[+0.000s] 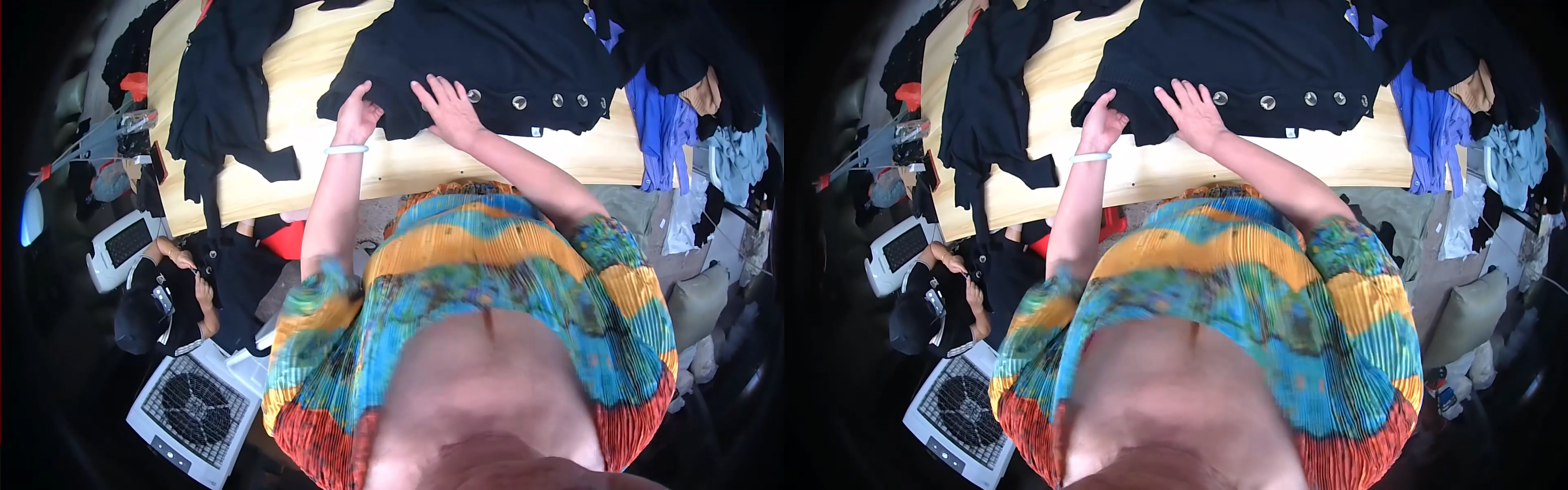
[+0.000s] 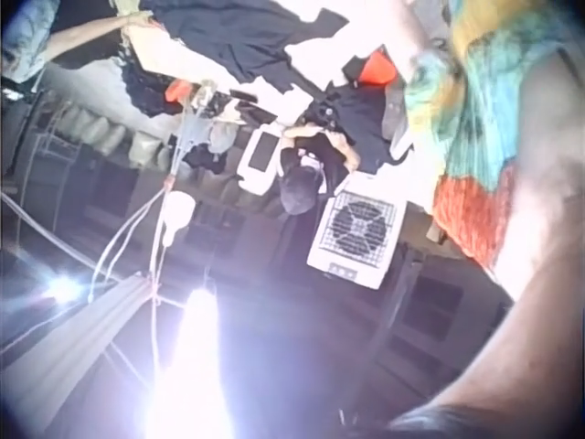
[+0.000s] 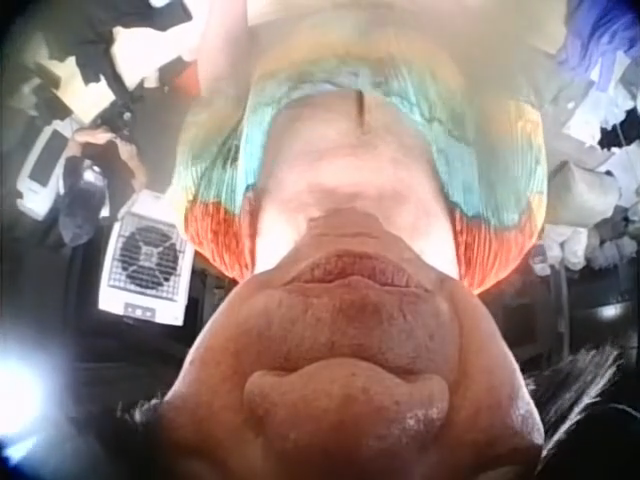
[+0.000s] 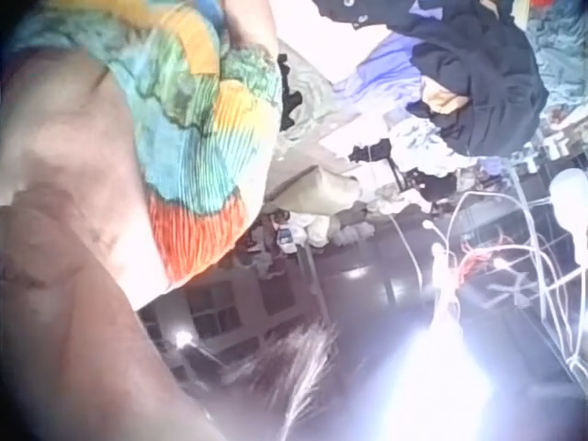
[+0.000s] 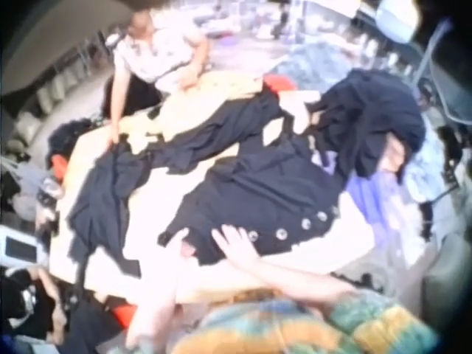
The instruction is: Checking and manually aligning metal grommets on black fabric garment pieces on a workshop table.
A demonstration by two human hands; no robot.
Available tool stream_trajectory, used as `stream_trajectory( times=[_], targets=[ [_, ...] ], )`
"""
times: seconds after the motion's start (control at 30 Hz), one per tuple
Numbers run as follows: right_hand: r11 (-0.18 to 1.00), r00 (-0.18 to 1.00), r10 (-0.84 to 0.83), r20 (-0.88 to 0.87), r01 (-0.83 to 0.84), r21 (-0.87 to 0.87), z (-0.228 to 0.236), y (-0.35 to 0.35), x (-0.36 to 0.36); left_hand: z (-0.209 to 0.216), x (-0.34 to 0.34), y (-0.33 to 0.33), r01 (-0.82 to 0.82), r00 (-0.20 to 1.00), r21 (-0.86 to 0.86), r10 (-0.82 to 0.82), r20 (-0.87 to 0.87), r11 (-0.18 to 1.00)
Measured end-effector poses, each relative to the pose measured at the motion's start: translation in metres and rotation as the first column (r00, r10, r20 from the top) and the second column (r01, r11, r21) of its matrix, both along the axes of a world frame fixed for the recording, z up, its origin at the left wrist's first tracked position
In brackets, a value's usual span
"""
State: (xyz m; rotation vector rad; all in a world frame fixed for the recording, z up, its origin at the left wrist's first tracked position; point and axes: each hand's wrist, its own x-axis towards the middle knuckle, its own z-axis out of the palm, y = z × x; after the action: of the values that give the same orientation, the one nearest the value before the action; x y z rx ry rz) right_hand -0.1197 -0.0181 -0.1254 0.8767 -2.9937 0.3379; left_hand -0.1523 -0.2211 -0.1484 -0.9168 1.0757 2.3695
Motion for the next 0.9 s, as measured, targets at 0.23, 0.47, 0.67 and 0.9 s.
stream_trajectory(
  times=[0.23,0.47,0.67,0.9],
  targets=[
    [0.969,0.977,-0.049,0.207,0.097,-0.227,0.019,0.004,-0.018,0.002,0.021,-0.018,-0.112,0.991,-0.711,0.128,-0.032,0.694],
    [0.654,0.881,-0.082,0.466,0.4,-0.642,0.118,0.038,0.023,0.041,-0.016,0.028,0.107,0.969,-0.04,-0.113,-0.219,0.993],
    [0.598,0.88,-0.159,0.447,0.446,-0.666,0.128,0.074,0.068,0.188,0.04,0.141,0.225,0.544,-0.437,-0.484,-0.685,0.871],
    [0.666,0.965,-0.179,0.194,0.264,-0.697,0.191,0.186,0.131,0.225,0.07,0.199,-0.102,0.334,-0.728,-0.666,-0.667,0.678]
  ],
)
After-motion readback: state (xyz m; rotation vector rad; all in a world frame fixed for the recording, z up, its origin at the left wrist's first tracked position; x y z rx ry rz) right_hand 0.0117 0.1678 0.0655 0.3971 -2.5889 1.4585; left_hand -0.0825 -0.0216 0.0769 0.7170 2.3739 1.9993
